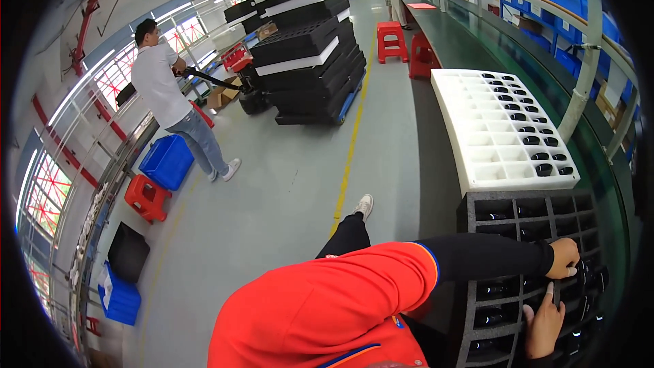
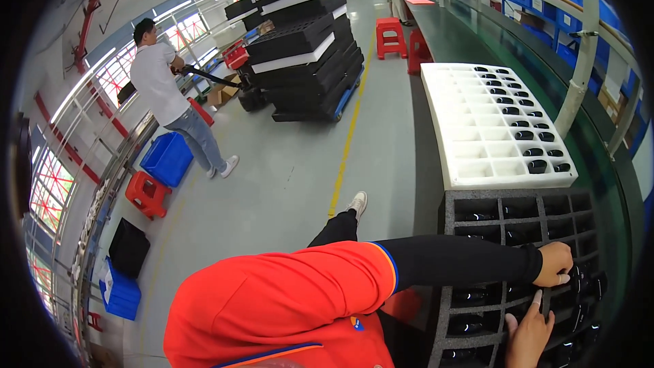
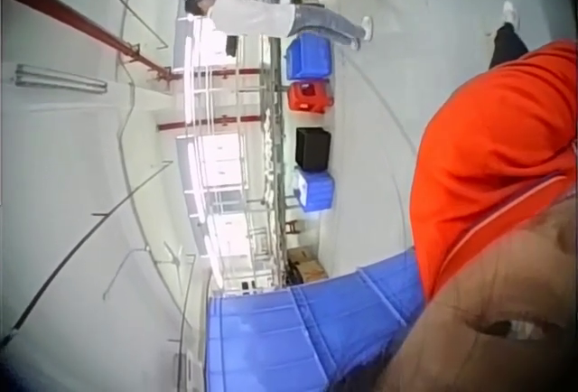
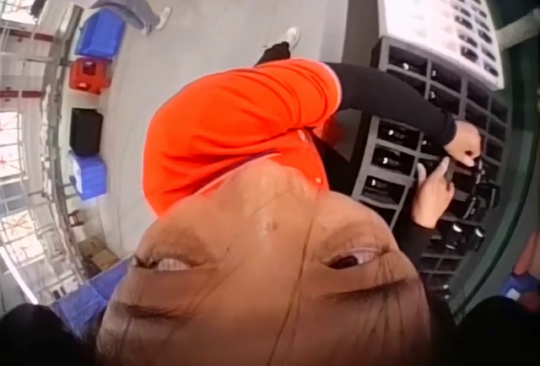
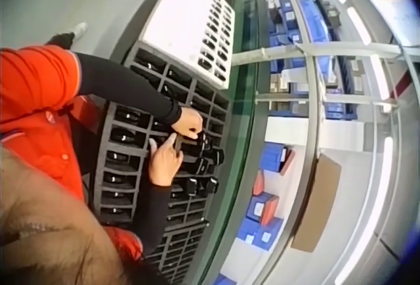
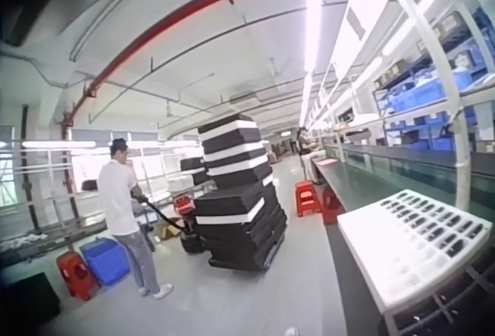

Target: The person sorts black electronic components by hand, placing them into structured grid trays on a factory line.

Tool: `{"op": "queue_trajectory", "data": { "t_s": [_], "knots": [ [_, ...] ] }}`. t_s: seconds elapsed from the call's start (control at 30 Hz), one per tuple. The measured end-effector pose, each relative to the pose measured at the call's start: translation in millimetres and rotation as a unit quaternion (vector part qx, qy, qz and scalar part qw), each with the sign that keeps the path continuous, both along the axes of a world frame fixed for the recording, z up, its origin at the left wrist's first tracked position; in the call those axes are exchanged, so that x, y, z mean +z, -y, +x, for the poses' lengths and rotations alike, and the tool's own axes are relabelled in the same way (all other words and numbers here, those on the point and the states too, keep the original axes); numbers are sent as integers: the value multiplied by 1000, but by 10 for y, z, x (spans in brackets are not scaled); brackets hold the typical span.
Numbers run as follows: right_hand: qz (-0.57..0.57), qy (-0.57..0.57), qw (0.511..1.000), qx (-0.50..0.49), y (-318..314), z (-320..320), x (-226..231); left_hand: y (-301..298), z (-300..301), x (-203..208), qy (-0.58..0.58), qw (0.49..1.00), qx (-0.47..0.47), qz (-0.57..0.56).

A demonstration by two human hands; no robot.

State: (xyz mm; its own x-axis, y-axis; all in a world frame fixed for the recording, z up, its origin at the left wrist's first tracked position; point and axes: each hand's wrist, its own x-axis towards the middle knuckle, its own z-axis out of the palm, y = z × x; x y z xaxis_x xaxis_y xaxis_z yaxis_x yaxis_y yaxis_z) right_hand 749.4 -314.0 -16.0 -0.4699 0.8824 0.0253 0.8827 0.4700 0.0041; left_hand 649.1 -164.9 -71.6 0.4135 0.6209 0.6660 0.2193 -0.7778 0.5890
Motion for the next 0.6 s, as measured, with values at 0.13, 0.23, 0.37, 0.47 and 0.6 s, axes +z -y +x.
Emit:
{"op": "queue_trajectory", "data": {
  "t_s": [0.13,0.23,0.37,0.47,0.6],
  "knots": [
    [48,-11,999,13,26,125,-173,116,10,0,7,997,62,47],
    [76,-42,996,24,-4,82,-156,73,-58,56,-9,996,68,54],
    [69,-34,997,13,37,144,-193,206,-22,61,-4,996,73,47],
    [80,-34,996,22,61,95,-165,234,-102,92,-28,997,78,-7],
    [98,-50,994,24,64,92,-206,349,-145,152,-29,995,82,-53]
  ]
}}
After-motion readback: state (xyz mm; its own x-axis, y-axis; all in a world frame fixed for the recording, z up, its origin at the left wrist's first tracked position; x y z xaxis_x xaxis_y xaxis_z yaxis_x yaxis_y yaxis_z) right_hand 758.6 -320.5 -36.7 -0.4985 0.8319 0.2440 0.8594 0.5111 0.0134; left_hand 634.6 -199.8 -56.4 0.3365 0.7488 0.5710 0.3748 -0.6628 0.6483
